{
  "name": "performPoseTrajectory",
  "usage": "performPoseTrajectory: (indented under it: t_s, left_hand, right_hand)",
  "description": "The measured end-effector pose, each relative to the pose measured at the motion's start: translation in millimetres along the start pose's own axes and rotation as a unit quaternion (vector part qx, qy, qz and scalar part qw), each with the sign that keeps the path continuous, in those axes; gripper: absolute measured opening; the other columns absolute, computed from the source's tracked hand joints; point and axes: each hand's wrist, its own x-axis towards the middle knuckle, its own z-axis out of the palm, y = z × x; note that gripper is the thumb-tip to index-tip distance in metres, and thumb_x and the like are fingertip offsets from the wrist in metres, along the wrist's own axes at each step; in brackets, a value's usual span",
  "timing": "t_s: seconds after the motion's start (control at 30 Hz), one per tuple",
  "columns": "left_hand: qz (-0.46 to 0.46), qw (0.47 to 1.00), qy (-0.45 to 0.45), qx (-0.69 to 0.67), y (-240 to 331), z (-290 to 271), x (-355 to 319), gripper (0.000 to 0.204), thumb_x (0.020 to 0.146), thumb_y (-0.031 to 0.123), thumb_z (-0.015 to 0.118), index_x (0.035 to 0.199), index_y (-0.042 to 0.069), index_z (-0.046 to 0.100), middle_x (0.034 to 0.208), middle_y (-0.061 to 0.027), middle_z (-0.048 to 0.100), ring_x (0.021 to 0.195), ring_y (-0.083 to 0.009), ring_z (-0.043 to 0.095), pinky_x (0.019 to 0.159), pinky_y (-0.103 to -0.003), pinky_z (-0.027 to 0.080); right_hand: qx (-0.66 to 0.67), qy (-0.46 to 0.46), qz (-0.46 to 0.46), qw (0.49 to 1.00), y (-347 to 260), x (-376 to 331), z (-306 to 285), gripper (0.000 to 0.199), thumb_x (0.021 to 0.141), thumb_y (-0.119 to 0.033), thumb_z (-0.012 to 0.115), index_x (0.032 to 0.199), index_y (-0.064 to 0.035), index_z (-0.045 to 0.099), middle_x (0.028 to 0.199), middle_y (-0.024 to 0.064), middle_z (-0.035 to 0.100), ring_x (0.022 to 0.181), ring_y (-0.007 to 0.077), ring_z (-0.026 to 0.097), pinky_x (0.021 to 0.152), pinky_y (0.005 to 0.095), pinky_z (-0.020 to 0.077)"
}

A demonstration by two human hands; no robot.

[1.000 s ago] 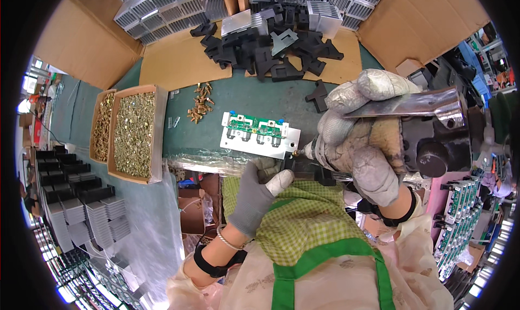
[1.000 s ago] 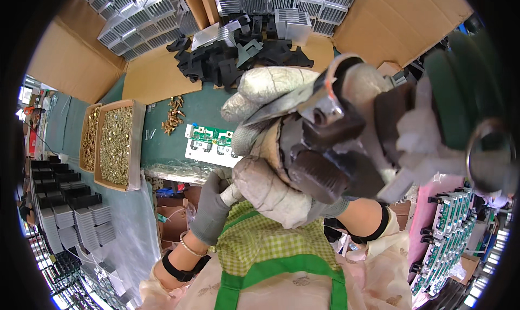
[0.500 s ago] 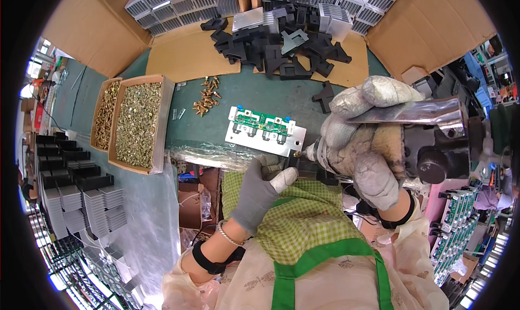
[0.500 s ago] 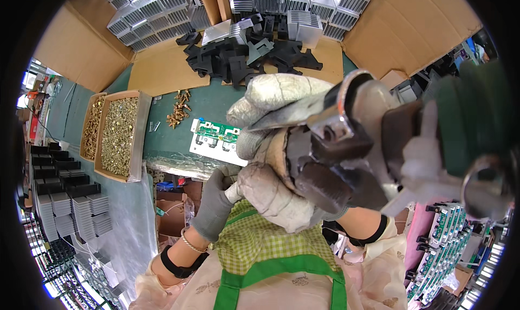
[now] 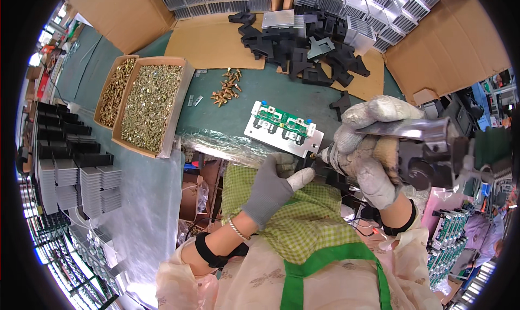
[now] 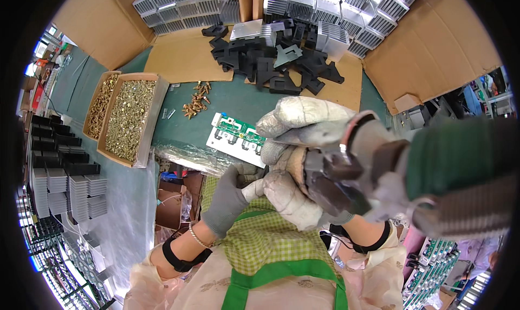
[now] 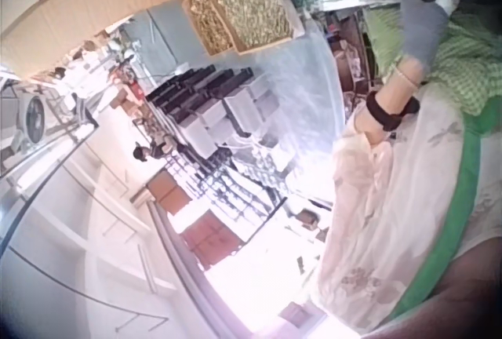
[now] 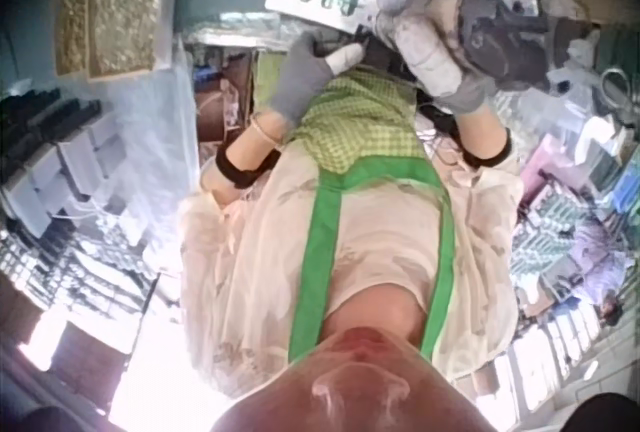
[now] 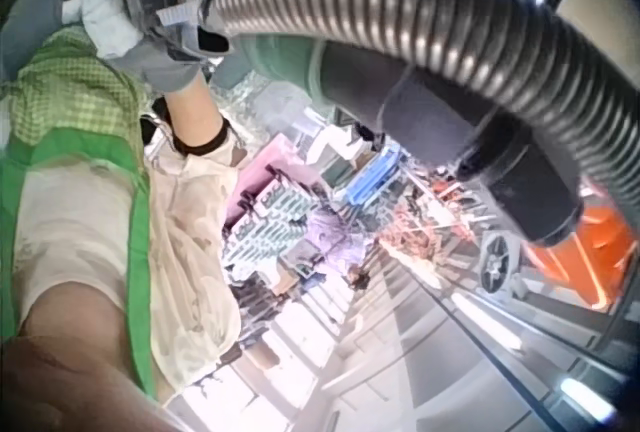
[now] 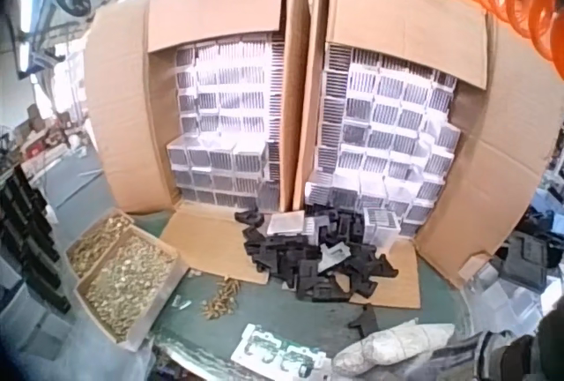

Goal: Assemble electronic modules by attaching components and using an electric screwdriver.

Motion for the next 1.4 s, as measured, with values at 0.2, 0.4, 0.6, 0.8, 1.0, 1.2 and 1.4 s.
performPoseTrajectory:
  t_s: [0.2, 0.4, 0.6, 0.8, 1.0, 1.2, 1.4]
  left_hand:
    - [0.044, 0.998, -0.025, -0.030, -1.7, -0.7, 1.5, 0.056, 0.072, 0.028, 0.080, 0.106, -0.004, 0.050, 0.093, -0.0098, 0.062, 0.084, -0.0134, 0.059, 0.073, -0.028, 0.049]
    - [0.025, 0.997, -0.013, 0.068, -1.6, -4.1, 4.4, 0.058, 0.071, 0.032, 0.080, 0.105, -0.005, 0.052, 0.095, -0.0116, 0.063, 0.084, -0.0135, 0.060, 0.073, -0.028, 0.049]
    - [0.021, 0.998, -0.004, 0.066, -3.9, -5.7, 5.2, 0.060, 0.070, 0.034, 0.081, 0.106, -0.005, 0.052, 0.094, -0.0115, 0.062, 0.084, -0.0157, 0.059, 0.075, -0.030, 0.049]
    - [0.011, 0.986, -0.048, 0.159, 13.2, 17.3, 5.7, 0.051, 0.079, 0.036, 0.072, 0.105, -0.003, 0.052, 0.092, -0.0092, 0.061, 0.083, -0.0150, 0.058, 0.074, -0.029, 0.049]
    - [0.177, 0.930, 0.056, 0.318, 55.0, -63.7, 6.8, 0.023, 0.081, 0.023, 0.068, 0.090, 0.003, 0.060, 0.081, -0.0053, 0.061, 0.067, -0.0111, 0.057, 0.062, -0.026, 0.047]
    - [0.320, 0.703, 0.326, 0.546, 52.7, -102.6, 76.9, 0.016, 0.077, 0.014, 0.065, 0.091, 0.008, 0.062, 0.083, -0.0094, 0.057, 0.075, -0.0275, 0.060, 0.066, -0.037, 0.048]
    - [0.388, 0.659, 0.326, 0.556, 57.5, -101.0, 74.8, 0.014, 0.081, 0.014, 0.060, 0.094, 0.009, 0.062, 0.092, -0.0107, 0.059, 0.085, -0.0298, 0.059, 0.074, -0.037, 0.048]
  right_hand:
    - [0.114, 0.048, -0.015, 0.992, 10.6, 4.1, 22.7, 0.062, 0.073, -0.015, 0.075, 0.123, -0.0046, 0.041, 0.108, 0.0129, 0.053, 0.090, 0.0176, 0.056, 0.076, 0.0318, 0.0502]
    - [0.109, 0.063, -0.059, 0.990, 13.1, 7.7, 29.0, 0.060, 0.075, -0.016, 0.073, 0.124, -0.0041, 0.040, 0.107, 0.0128, 0.053, 0.086, 0.0169, 0.055, 0.075, 0.0309, 0.0505]
    - [0.125, 0.054, -0.022, 0.990, 9.0, 11.9, 30.6, 0.059, 0.076, -0.013, 0.071, 0.126, -0.0029, 0.040, 0.100, 0.0126, 0.056, 0.082, 0.0171, 0.056, 0.073, 0.0327, 0.0521]
    - [0.194, 0.027, -0.062, 0.979, -24.7, 15.3, 1.8, 0.065, 0.079, -0.017, 0.068, 0.132, -0.0041, 0.032, 0.101, 0.0130, 0.054, 0.075, 0.0184, 0.056, 0.070, 0.0374, 0.0537]
    - [0.162, 0.062, -0.109, 0.979, -51.9, -0.5, -21.5, 0.068, 0.085, -0.022, 0.064, 0.138, -0.0095, 0.023, 0.109, 0.0127, 0.043, 0.072, 0.0225, 0.051, 0.068, 0.0486, 0.0544]
    - [0.212, 0.101, -0.137, 0.962, -44.9, 1.8, -8.3, 0.066, 0.082, -0.012, 0.065, 0.134, 0.0033, 0.029, 0.117, 0.0195, 0.049, 0.093, 0.0215, 0.057, 0.075, 0.0352, 0.0561]
    - [0.283, 0.067, -0.130, 0.948, -40.9, 2.4, -12.8, 0.064, 0.082, -0.010, 0.067, 0.134, -0.0012, 0.030, 0.120, 0.0163, 0.046, 0.093, 0.0248, 0.057, 0.077, 0.0474, 0.0544]
